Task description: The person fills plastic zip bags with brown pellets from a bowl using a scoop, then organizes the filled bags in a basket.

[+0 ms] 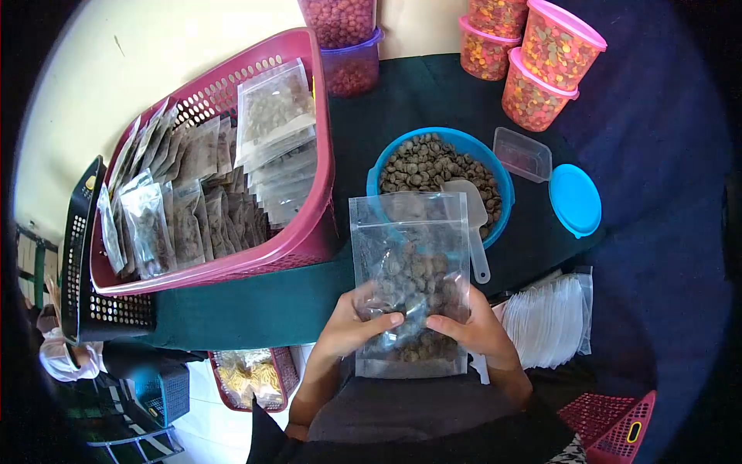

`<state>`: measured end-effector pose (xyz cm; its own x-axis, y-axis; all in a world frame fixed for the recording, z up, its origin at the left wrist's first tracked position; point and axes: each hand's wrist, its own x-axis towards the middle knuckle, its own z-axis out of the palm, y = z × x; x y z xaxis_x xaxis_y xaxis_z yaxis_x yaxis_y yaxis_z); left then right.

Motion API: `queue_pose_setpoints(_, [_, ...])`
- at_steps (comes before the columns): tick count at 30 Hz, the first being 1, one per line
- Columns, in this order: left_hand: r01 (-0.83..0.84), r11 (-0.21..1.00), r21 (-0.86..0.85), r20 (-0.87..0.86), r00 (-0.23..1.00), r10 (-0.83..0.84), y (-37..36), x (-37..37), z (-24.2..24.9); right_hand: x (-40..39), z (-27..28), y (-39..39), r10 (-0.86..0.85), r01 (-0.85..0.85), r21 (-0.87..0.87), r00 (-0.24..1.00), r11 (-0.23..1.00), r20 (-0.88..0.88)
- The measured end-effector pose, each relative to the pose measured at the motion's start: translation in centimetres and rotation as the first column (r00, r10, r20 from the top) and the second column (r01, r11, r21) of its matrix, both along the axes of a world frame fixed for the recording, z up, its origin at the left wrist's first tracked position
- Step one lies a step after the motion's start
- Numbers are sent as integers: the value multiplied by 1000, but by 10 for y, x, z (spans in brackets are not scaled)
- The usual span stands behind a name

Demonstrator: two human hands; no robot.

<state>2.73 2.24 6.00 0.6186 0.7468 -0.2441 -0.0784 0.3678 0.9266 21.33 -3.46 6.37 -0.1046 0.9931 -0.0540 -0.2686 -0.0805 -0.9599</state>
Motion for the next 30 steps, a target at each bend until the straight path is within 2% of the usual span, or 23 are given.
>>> queue_pose_setpoints(1, [-37,998,-49,44,998,39,-3,3,5,-1,-3,1,-13,13,30,1000,999,15])
queue_pose_setpoints(3, [-36,999,-22,35,999,37,-4,2,4,-2,-4,0,-28,26,62,999,998,30])
queue_pose_setpoints(5, [-6,998,58,84,996,1,-3,-1,-2,-2,0,-2,-27,27,-47,1000,999,-7])
queue_pose_setpoints(6, [-5,998,57,85,996,0,-3,-3,-3,-3,2,-2,-28,28,-48,1000,998,-7])
queue_pose_setpoints(8, [18,998,-54,38,999,-16,-1,-6,-3,-5,7,-2,-57,57,2,997,998,44])
queue_pose_setpoints(10, [6,998,-67,37,999,-3,-1,-2,0,-6,5,-3,-42,42,-9,999,999,13])
queue_pose_setpoints(12, [-41,999,-5,69,997,41,-3,-1,-2,-8,3,-5,-27,27,-19,999,999,-19])
queue_pose_setpoints(14, [-24,1000,-3,23,999,24,-3,-5,-7,-9,2,-6,-32,32,-13,999,999,-16])
queue_pose_setpoints(16, [-30,995,-95,33,999,33,-4,-5,-1,-9,2,-7,-22,22,-20,999,1000,-29])
queue_pose_setpoints(17, [20,1000,11,3,1000,-20,-4,-10,-10,-9,2,-7,-12,11,-25,999,1000,-44])
queue_pose_setpoints(18, [17,1000,8,2,1000,-17,-6,-15,-16,-10,1,-8,-10,8,-28,999,1000,-45])
queue_pose_setpoints(20, [-196,976,-99,25,980,200,-10,-23,-24,-13,-2,-10,-10,8,-42,999,999,-36])
queue_pose_setpoints(21, [-124,991,-60,92,987,129,-4,-21,-18,-15,-5,-11,-4,3,-44,999,999,-37])
queue_pose_setpoints(23, [-227,973,-29,88,969,229,7,-17,-5,-19,-11,-13,54,-55,-4,970,998,239])
queue_pose_setpoints(25, [-302,953,12,81,951,300,12,-13,-6,-24,-16,-12,53,-54,-2,975,999,215])
queue_pose_setpoints(26, [-348,937,-45,116,929,351,13,-12,-6,-25,-17,-11,43,-44,1,980,999,192])
queue_pose_setpoints(27, [-389,916,-102,148,904,401,12,-11,-7,-19,-13,-10,103,-111,10,946,994,309])
queue_pose_setpoints(28, [-397,912,-101,149,901,408,11,-9,-9,-17,-7,-6,111,-120,11,945,993,309])
queue_pose_setpoints(30, [-471,880,-64,144,868,475,8,-6,-16,-16,0,2,80,-74,-118,996,990,48])
